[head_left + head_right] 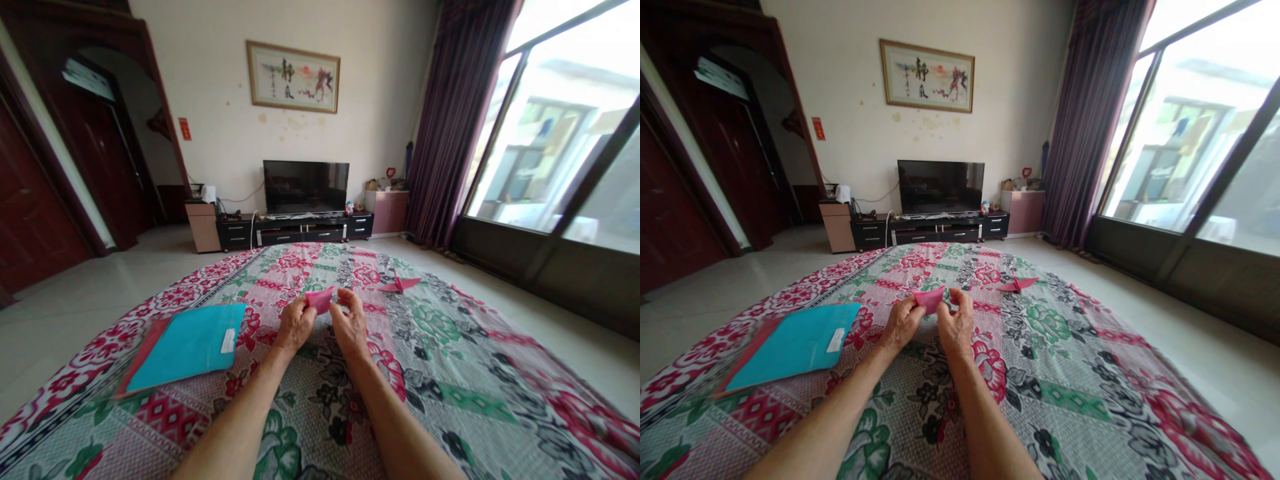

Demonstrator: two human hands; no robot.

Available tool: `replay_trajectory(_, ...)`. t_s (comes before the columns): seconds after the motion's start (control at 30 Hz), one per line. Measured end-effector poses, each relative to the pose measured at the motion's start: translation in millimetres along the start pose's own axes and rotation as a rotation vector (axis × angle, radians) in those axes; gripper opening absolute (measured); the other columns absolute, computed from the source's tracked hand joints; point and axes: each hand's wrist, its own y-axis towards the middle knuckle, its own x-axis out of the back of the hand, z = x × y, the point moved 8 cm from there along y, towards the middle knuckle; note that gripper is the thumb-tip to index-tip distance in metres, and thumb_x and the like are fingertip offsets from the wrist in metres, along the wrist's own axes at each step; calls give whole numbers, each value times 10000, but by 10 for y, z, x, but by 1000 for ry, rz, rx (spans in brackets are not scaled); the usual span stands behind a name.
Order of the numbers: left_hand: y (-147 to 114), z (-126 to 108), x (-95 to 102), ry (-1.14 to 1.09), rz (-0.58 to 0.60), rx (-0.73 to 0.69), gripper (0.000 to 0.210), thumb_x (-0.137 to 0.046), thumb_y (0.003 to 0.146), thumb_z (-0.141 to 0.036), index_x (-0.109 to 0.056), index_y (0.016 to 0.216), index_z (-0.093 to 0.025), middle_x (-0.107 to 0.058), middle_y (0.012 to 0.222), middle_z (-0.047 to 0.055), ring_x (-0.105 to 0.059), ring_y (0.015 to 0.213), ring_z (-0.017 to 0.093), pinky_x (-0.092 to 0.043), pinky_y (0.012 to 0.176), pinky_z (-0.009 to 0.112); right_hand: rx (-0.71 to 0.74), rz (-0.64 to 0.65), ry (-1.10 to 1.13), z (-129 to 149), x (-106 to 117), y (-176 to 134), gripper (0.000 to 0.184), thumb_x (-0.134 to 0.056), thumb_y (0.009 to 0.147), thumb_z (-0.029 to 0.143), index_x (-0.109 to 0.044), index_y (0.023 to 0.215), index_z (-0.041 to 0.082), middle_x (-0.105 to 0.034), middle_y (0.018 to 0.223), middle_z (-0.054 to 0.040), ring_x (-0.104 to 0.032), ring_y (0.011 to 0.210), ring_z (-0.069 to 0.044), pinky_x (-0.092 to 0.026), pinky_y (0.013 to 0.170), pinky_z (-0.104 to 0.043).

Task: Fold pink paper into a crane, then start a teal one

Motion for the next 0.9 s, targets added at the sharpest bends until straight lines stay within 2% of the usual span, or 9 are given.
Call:
replay_trajectory(0.07,1,32,-29,-53,37,35,195,-454,707,-171,-648,727,-164,-589,610,2,-517,629,155,-388,617,247,-52,54,97,-46,-36,15,415,-567,628,253,-569,1034,165,-629,1013,-82,-585,902,-208,-470,732,-303)
replay_trajectory(0.2,-9,36,-77,-289,92,104,251,-475,670,-174,-642,858,-167,-596,626,-18,-487,559,127,-383,546,226,-86,267,242,-77,-241,-9,371,-563,644,244,-576,1006,163,-655,846,-34,-598,743,-168,-466,658,-272)
replay_trajectory(0.3,-18,50,-86,-446,106,195,222,-517,673,-226,-617,864,-170,-562,595,-35,-452,501,108,-369,489,212,-118,289,251,-108,-296,-30,337,-592,642,266,-587,964,166,-633,749,0,-548,607,-127,-431,549,-235)
replay_trajectory(0.4,-11,71,-33,-481,55,226,183,-565,698,-342,-596,727,-165,-496,519,-45,-409,459,93,-340,455,205,-180,312,250,-136,-325,-58,325,-616,636,305,-583,929,169,-614,693,18,-502,525,-102,-393,474,-212)
replay_trajectory(0.53,8,137,37,-511,-26,228,279,-595,691,-412,-536,587,-159,-430,480,-55,-358,456,74,-300,450,195,-236,401,252,-110,-360,-113,331,-628,629,301,-605,929,164,-632,714,13,-511,540,-102,-398,474,-204)
replay_trajectory(0.67,21,192,57,-549,-42,231,263,-601,685,-390,-544,587,-153,-442,503,-57,-353,476,69,-291,463,193,-296,469,266,-96,-387,-167,353,-614,649,287,-615,981,168,-658,783,2,-526,563,-100,-398,477,-193)
replay_trajectory(0.9,15,246,57,-571,-52,253,258,-621,676,-402,-580,617,-155,-501,525,-50,-409,473,73,-327,464,196,-310,557,278,-101,-438,-215,396,-637,634,295,-601,1015,193,-675,853,-10,-586,652,-136,-439,509,-201)
